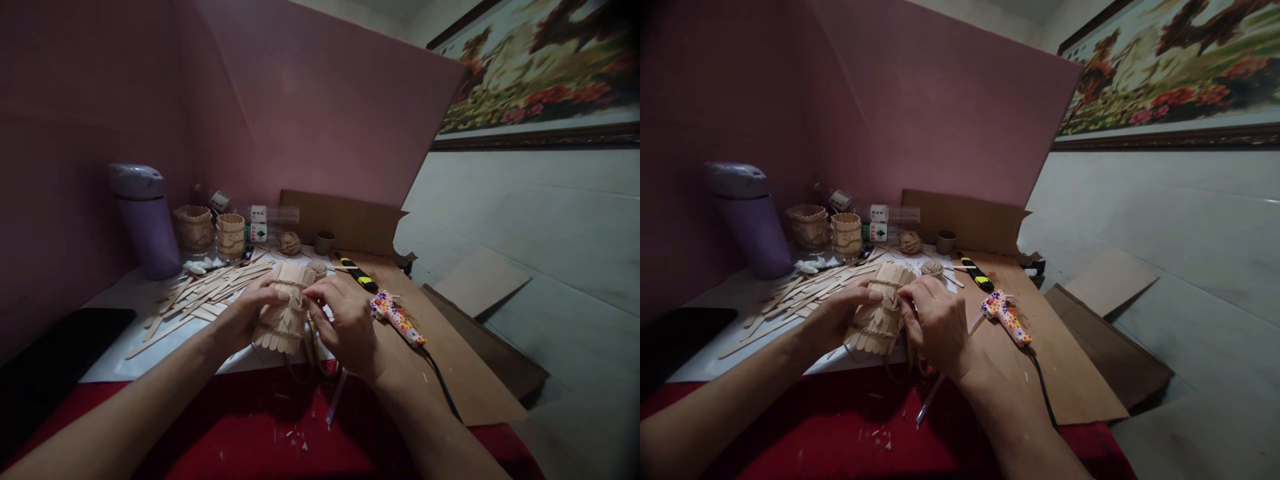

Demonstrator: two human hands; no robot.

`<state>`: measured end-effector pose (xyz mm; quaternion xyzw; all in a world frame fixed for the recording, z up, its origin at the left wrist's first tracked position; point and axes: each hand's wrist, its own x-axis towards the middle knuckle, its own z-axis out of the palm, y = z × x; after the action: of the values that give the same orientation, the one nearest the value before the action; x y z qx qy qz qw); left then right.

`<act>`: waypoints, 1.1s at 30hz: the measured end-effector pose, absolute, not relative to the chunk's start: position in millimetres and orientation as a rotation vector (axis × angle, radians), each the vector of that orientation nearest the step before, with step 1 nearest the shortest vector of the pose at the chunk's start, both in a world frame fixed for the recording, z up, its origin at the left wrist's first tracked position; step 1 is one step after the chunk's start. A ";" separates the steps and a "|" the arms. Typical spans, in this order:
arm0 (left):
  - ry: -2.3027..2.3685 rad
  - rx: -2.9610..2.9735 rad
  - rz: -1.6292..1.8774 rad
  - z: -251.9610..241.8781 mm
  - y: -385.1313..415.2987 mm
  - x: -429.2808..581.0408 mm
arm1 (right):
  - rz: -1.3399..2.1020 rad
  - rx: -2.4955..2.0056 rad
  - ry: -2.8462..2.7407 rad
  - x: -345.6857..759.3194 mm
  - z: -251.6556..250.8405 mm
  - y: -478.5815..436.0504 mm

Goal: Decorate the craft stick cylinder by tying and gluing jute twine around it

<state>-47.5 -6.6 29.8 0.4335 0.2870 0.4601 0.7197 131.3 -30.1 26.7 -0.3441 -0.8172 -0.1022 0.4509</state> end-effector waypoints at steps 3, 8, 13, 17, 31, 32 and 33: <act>0.647 0.965 1.006 30.3 -7.9 -47.5 | -0.275 -0.882 -2.030 130.5 27.1 -29.8; 0.675 0.962 1.011 32.7 -11.0 -47.3 | -0.277 -0.941 -1.903 130.4 24.3 -27.4; 0.649 0.961 0.989 33.5 -9.8 -47.2 | -0.220 -0.956 -1.657 133.3 24.4 -27.3; 0.646 0.950 1.004 32.0 -8.3 -47.5 | -0.126 -0.849 -1.779 132.7 26.7 -30.3; 0.659 1.007 1.007 28.8 -6.7 -48.2 | -0.202 -0.918 -2.100 132.3 27.1 -31.9; 0.666 1.004 1.008 29.0 -7.0 -47.9 | -0.220 -0.910 -2.107 131.9 26.8 -32.2; 0.670 0.997 1.009 29.7 -7.4 -47.4 | -0.227 -0.900 -2.103 131.5 26.3 -32.6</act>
<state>-47.4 -7.4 29.7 0.4490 0.3016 0.4544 0.7078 131.5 -32.6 26.3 -0.3574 -0.8348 -0.0901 0.4090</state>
